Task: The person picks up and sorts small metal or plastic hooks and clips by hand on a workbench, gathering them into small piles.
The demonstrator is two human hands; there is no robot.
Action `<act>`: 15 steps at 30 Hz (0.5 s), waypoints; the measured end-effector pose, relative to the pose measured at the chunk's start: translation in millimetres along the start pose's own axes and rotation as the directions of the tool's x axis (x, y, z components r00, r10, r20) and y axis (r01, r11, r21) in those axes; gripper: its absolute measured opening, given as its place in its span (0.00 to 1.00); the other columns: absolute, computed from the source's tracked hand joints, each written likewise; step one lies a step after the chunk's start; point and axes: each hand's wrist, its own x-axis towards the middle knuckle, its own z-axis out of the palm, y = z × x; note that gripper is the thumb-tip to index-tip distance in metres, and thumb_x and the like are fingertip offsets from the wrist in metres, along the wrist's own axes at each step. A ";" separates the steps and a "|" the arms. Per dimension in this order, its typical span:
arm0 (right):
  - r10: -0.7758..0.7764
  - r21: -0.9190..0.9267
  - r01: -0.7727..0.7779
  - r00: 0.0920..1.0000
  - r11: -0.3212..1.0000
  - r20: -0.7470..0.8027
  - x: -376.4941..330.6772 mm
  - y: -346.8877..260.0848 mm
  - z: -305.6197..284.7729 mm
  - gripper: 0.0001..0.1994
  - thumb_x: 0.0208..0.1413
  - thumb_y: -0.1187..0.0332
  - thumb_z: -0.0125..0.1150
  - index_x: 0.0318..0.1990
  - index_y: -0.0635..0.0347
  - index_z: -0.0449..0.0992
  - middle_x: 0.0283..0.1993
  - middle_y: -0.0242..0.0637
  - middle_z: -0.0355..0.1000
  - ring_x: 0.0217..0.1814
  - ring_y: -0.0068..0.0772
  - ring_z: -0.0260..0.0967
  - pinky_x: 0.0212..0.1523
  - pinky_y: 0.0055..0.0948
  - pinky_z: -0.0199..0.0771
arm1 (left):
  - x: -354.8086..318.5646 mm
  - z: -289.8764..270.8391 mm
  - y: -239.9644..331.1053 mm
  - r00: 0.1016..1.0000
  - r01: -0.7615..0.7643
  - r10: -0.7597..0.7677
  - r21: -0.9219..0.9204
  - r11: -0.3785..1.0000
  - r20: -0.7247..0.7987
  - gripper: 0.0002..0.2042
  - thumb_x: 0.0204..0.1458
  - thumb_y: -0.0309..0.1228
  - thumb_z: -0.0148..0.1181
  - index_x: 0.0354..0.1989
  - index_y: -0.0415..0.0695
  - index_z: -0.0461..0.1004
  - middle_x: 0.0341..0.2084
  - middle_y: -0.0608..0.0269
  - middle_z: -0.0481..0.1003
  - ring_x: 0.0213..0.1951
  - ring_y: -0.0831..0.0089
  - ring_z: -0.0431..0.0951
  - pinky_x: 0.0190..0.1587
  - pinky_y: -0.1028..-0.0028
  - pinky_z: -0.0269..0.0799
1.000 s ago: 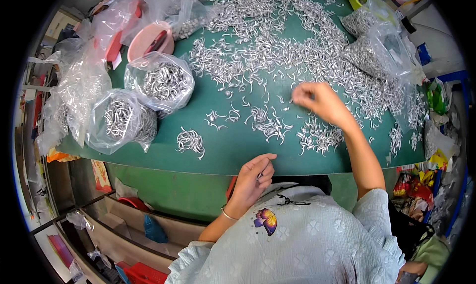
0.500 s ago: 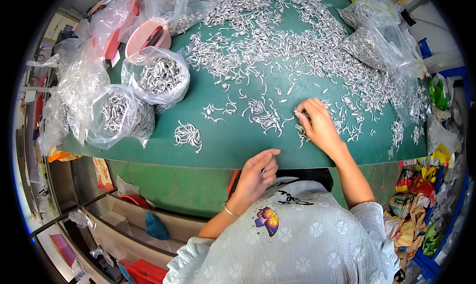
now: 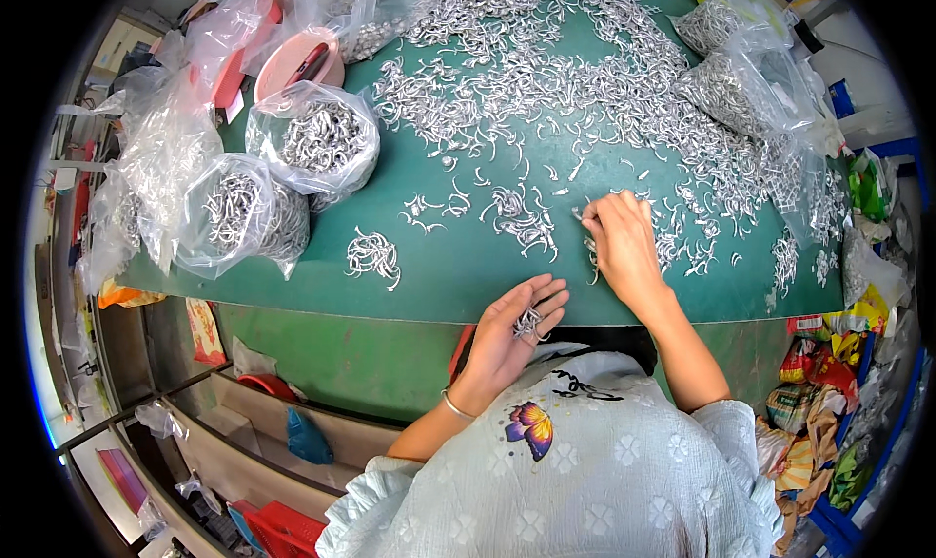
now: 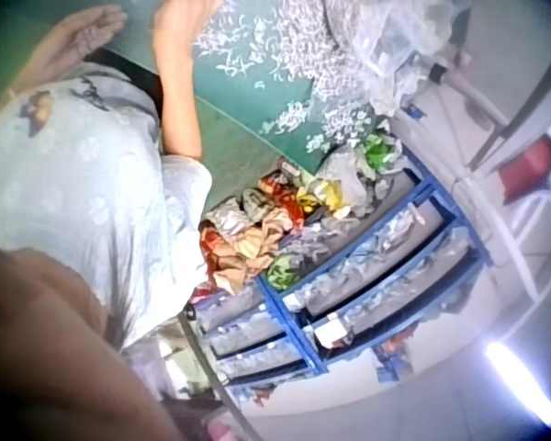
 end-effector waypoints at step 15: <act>-0.086 0.349 0.069 0.996 0.935 0.035 -1.8 -21.1 5.0 0.07 0.45 0.73 0.64 0.34 0.59 0.76 0.34 0.36 0.68 0.40 0.38 0.62 0.41 0.32 0.59 | 6.7 -16.8 -7.7 0.991 -0.027 0.052 -0.193 0.981 0.127 0.15 0.61 0.35 0.48 0.49 0.36 0.69 0.31 0.64 0.71 0.33 0.74 0.71 0.37 0.75 0.72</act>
